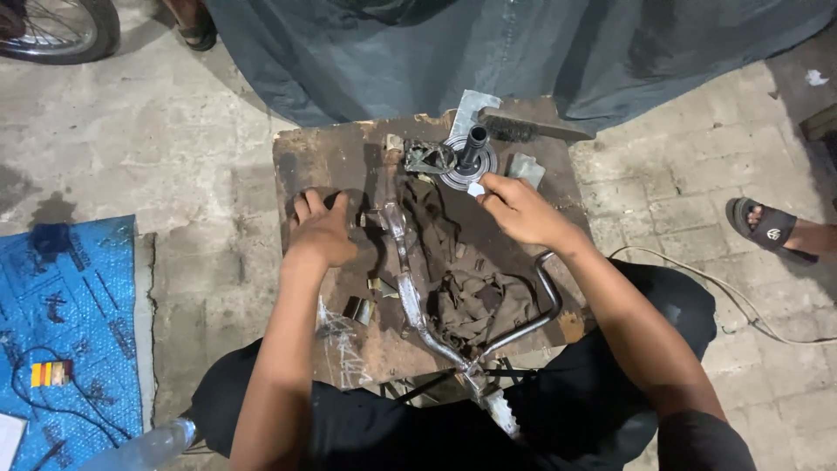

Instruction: The person sits on the floor and cleans a bicycle crankset using a rag and a metal file. They wipe the crank arms and pedals, then use the file to scrape and smooth the metal surfaces of the crankset.

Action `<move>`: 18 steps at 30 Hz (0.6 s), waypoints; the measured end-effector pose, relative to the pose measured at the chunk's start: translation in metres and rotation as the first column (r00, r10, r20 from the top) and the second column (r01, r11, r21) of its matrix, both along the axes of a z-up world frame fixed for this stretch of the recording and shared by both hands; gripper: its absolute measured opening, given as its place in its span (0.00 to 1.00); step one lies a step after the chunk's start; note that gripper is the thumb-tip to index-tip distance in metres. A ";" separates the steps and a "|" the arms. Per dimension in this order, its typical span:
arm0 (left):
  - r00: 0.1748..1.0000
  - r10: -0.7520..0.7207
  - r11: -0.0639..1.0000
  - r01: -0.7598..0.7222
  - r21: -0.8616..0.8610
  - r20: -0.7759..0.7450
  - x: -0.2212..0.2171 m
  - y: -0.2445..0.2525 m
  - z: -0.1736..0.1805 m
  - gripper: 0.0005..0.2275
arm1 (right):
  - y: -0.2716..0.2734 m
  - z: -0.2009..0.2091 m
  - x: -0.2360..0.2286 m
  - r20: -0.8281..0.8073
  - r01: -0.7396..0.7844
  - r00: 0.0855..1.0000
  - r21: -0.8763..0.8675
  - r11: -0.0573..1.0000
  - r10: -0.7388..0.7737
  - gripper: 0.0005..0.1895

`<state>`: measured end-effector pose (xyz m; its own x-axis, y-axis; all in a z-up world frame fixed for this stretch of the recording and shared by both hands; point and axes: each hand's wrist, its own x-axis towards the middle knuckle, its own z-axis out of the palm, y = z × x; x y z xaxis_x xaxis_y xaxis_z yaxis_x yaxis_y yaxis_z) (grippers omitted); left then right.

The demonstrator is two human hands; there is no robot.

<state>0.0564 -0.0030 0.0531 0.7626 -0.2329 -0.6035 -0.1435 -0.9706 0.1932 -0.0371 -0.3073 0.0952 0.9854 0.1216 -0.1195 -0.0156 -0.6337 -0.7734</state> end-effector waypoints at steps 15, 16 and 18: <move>0.999 0.018 0.998 -0.015 -0.055 0.044 -0.009 0.002 -0.001 0.39 | -0.013 -0.003 0.000 0.035 0.026 0.999 0.101 0.995 -0.030 0.09; 0.999 0.016 0.998 -0.014 -0.055 0.044 -0.008 0.003 -0.005 0.39 | -0.012 -0.002 -0.001 0.034 0.027 0.999 0.101 0.994 -0.031 0.09; 0.998 0.008 0.999 -0.005 -0.042 0.057 -0.005 0.004 -0.012 0.39 | -0.011 0.000 -0.002 0.036 0.017 0.999 0.104 0.994 -0.021 0.09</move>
